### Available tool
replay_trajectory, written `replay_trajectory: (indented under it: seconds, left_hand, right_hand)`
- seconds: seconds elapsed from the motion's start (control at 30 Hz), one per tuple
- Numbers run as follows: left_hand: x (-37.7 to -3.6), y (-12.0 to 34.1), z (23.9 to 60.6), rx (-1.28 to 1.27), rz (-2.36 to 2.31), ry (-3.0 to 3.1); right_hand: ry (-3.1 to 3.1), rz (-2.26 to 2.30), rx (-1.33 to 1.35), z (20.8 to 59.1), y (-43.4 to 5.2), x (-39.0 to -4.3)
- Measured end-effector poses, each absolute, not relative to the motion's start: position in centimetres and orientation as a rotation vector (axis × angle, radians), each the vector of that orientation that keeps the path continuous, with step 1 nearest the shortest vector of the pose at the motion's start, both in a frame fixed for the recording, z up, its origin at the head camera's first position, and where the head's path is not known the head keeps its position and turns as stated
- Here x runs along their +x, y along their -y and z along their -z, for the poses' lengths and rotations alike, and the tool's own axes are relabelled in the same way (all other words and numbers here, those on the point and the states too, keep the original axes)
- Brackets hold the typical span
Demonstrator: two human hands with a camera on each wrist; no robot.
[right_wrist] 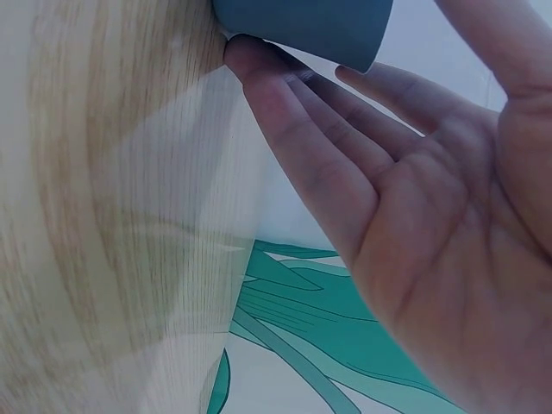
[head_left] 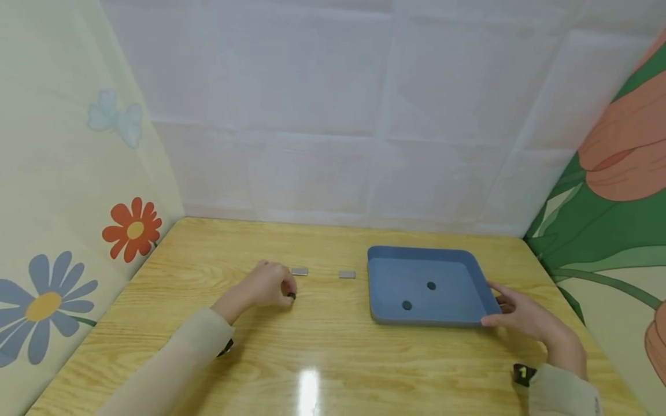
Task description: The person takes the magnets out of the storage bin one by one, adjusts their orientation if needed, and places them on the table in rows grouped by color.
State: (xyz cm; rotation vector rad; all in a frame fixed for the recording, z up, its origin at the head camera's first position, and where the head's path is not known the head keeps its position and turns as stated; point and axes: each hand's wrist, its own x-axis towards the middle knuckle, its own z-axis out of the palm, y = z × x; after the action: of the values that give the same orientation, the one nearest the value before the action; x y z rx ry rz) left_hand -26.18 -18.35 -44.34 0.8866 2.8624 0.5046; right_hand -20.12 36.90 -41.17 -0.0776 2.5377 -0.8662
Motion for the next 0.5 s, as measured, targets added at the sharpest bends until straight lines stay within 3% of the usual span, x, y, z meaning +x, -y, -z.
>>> replay_trajectory:
  seconds: [0.5]
  left_hand:
    - [-26.19,18.26,43.69,0.837,-0.523,-2.860]
  right_hand:
    - [-2.533,0.886,-0.068,41.20,-36.84,-20.08]
